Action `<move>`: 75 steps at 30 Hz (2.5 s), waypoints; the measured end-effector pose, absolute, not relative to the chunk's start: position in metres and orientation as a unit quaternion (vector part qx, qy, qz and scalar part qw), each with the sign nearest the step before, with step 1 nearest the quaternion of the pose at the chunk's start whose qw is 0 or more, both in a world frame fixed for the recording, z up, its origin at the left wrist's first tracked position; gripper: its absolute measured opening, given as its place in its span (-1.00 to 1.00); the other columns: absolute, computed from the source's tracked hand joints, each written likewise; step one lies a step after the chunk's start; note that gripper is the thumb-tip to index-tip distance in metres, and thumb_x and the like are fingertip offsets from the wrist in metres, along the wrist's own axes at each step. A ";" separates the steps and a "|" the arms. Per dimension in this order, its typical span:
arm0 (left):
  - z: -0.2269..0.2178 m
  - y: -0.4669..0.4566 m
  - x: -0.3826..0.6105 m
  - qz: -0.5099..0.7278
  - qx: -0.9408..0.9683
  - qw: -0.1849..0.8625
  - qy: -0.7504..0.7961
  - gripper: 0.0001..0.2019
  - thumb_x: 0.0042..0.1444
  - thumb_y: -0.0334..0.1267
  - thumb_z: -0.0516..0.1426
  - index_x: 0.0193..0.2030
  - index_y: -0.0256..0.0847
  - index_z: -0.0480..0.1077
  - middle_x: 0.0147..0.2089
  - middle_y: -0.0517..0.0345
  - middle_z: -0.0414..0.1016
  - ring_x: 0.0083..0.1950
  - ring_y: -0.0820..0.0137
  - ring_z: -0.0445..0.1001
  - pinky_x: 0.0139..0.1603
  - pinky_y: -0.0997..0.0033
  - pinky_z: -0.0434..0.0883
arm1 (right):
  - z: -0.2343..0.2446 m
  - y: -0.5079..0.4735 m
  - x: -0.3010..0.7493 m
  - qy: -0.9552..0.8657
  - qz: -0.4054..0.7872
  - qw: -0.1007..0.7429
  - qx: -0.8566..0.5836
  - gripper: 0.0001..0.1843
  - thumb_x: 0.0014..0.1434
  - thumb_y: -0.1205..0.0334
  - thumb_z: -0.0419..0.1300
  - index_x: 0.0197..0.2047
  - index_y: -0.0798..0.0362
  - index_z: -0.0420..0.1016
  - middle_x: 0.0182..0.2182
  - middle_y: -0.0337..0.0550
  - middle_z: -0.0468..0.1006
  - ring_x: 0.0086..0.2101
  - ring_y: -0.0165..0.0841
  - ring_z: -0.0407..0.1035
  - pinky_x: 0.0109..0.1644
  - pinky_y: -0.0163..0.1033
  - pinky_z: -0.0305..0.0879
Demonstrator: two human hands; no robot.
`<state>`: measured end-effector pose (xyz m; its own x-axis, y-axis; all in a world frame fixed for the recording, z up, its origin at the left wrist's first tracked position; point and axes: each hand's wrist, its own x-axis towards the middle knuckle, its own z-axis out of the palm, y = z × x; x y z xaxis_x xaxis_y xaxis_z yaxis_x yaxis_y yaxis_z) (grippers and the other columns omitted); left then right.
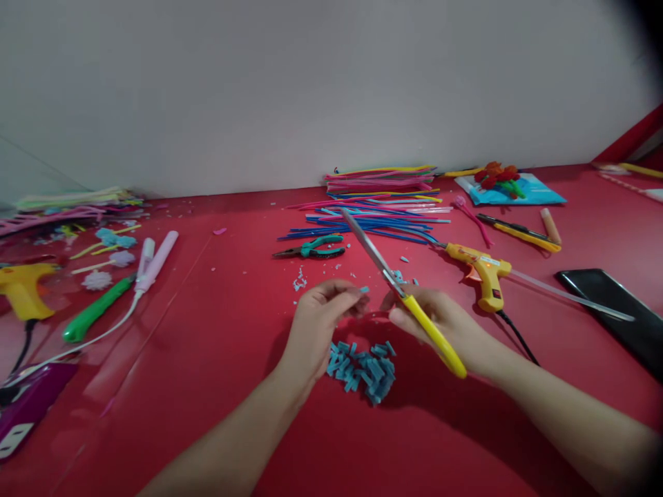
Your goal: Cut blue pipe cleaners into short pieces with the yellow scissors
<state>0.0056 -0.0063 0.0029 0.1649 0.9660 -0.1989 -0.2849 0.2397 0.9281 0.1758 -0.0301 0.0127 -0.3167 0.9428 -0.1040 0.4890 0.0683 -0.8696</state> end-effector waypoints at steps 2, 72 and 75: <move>0.005 -0.004 0.002 0.510 0.386 0.629 0.442 -0.94 -0.12 -0.34 0.14 -0.47 -0.29 0.38 -0.47 0.14 0.46 -0.44 0.49 0.40 -0.32 0.46 0.33 | 0.017 -0.033 0.180 -0.704 0.440 0.212 -0.515 -0.67 0.07 -0.05 -0.05 -0.39 0.07 0.21 -0.53 -0.30 0.23 -0.51 -0.50 0.09 -0.47 -0.38 0.05; 0.012 -0.003 -0.001 0.568 0.388 0.553 0.469 -0.94 -0.12 -0.34 0.11 -0.52 -0.28 0.35 -0.51 0.17 0.43 -0.48 0.50 0.37 -0.34 0.46 0.31 | 0.014 -0.036 0.174 -0.698 0.439 0.147 -0.546 -0.56 0.03 -0.16 -0.09 -0.57 0.06 0.13 -0.65 -0.34 0.11 -0.62 -0.54 -0.02 -0.58 -0.39 -0.07; 0.011 -0.003 -0.003 0.567 0.389 0.557 0.465 -0.93 -0.11 -0.32 0.11 -0.48 -0.28 0.37 -0.48 0.15 0.44 -0.46 0.50 0.38 -0.32 0.45 0.32 | 0.010 -0.031 0.175 -0.696 0.418 0.151 -0.564 -0.57 0.00 -0.14 -0.03 -0.61 0.05 0.10 -0.69 -0.37 0.02 -0.65 -0.55 -0.09 -0.62 -0.39 -0.16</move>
